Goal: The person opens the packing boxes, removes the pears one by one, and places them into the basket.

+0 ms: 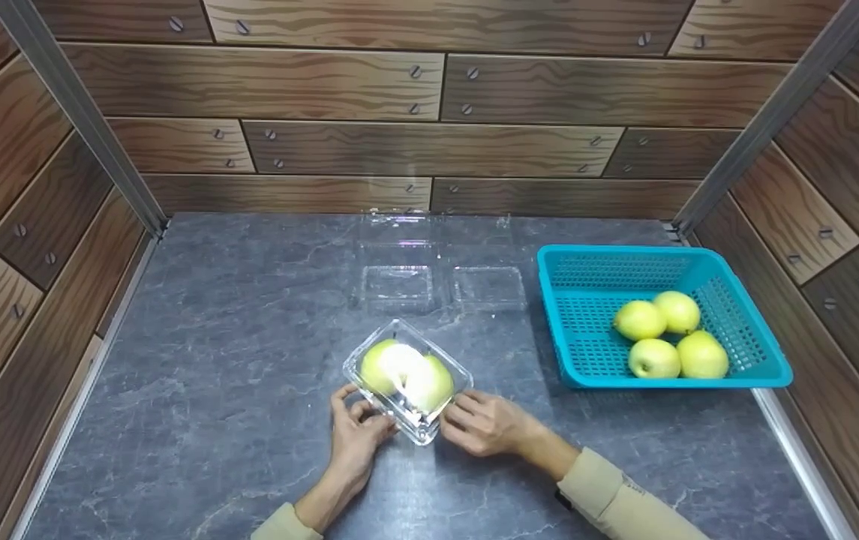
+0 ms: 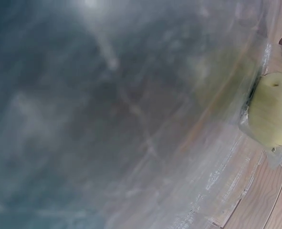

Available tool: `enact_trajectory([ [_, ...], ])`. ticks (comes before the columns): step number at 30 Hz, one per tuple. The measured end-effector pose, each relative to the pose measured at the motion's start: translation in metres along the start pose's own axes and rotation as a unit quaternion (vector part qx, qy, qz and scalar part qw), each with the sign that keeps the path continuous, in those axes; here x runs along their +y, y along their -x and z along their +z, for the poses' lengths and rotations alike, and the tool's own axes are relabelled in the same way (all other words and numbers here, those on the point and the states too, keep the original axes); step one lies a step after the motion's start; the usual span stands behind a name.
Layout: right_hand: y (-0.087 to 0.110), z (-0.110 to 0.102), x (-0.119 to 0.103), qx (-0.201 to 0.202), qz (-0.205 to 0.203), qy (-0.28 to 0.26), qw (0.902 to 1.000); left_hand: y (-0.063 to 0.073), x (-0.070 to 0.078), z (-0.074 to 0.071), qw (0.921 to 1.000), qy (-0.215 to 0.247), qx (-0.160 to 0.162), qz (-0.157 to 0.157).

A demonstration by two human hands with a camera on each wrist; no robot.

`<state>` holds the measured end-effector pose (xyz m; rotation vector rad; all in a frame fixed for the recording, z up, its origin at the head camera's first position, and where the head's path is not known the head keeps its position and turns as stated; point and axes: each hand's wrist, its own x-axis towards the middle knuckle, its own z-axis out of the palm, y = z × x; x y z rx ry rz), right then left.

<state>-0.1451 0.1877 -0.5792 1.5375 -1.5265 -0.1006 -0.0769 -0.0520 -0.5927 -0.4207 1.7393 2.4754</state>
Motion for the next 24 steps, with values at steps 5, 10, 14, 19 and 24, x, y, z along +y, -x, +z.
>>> enact_trajectory([
  [5,-0.0014,-0.0024,0.0006,-0.014,-0.005,0.001,0.9999,-0.0018,-0.0002,0.0025,0.9998,0.005,0.018,0.000],
  [10,-0.0030,-0.0034,0.0017,-0.030,-0.008,-0.006,0.9995,-0.0029,-0.0005,0.0047,0.9995,0.015,0.027,0.000],
  [14,-0.0040,-0.0037,0.0018,-0.038,-0.010,-0.009,0.9992,-0.0024,-0.0011,0.0045,0.9995,0.022,0.021,-0.002],
  [19,-0.0047,-0.0043,0.0022,-0.045,-0.008,-0.028,0.9986,-0.0012,-0.0023,0.0019,0.9997,0.024,0.009,0.000],
  [24,-0.0050,-0.0053,0.0030,-0.046,-0.007,-0.040,0.9981,-0.0009,-0.0030,-0.0005,0.9999,0.016,0.000,0.002],
])
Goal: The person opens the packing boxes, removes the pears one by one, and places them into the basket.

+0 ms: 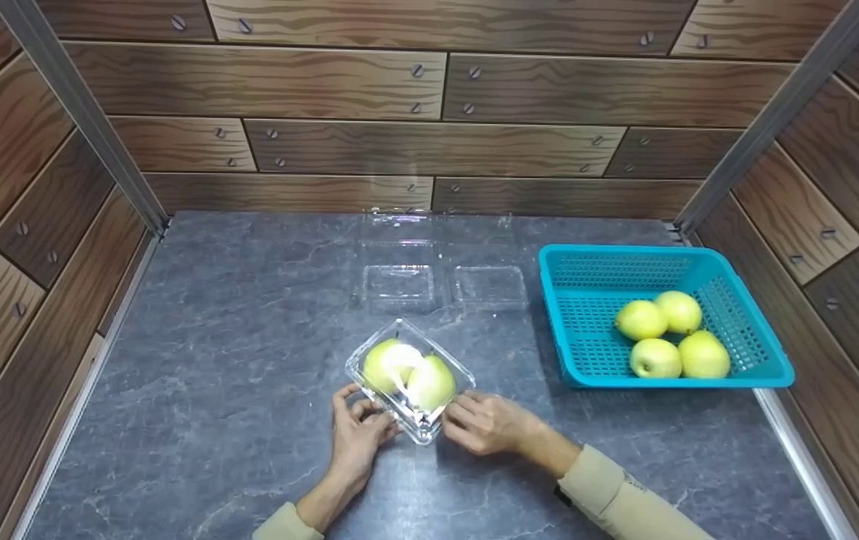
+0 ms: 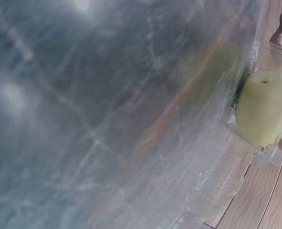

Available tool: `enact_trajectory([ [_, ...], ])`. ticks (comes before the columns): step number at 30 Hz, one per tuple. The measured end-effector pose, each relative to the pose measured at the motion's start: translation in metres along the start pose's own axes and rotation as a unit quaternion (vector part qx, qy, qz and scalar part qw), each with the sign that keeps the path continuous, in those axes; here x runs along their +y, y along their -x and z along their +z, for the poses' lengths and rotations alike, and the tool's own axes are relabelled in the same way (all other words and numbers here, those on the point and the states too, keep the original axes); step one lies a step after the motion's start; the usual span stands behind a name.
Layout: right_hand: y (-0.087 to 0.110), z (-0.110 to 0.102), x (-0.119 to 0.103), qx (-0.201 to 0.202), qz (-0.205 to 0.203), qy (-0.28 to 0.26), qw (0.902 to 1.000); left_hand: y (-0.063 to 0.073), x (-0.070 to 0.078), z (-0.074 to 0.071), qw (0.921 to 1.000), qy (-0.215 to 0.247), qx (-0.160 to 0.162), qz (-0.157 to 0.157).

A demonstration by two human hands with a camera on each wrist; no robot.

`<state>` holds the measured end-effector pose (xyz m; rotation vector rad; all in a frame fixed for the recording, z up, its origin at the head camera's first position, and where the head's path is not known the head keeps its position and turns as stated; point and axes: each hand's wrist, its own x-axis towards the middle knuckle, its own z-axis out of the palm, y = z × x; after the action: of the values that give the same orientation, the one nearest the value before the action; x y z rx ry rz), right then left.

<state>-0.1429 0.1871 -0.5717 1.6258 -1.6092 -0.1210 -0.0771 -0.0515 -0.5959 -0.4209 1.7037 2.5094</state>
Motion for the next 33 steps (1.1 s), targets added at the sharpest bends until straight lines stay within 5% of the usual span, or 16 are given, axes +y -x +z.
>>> enact_trajectory([
  [33,0.0001,-0.0032,0.0020,0.004,0.043,-0.047,0.9980,-0.0030,0.0000,-0.0076,0.9992,0.000,-0.041,0.002],
])
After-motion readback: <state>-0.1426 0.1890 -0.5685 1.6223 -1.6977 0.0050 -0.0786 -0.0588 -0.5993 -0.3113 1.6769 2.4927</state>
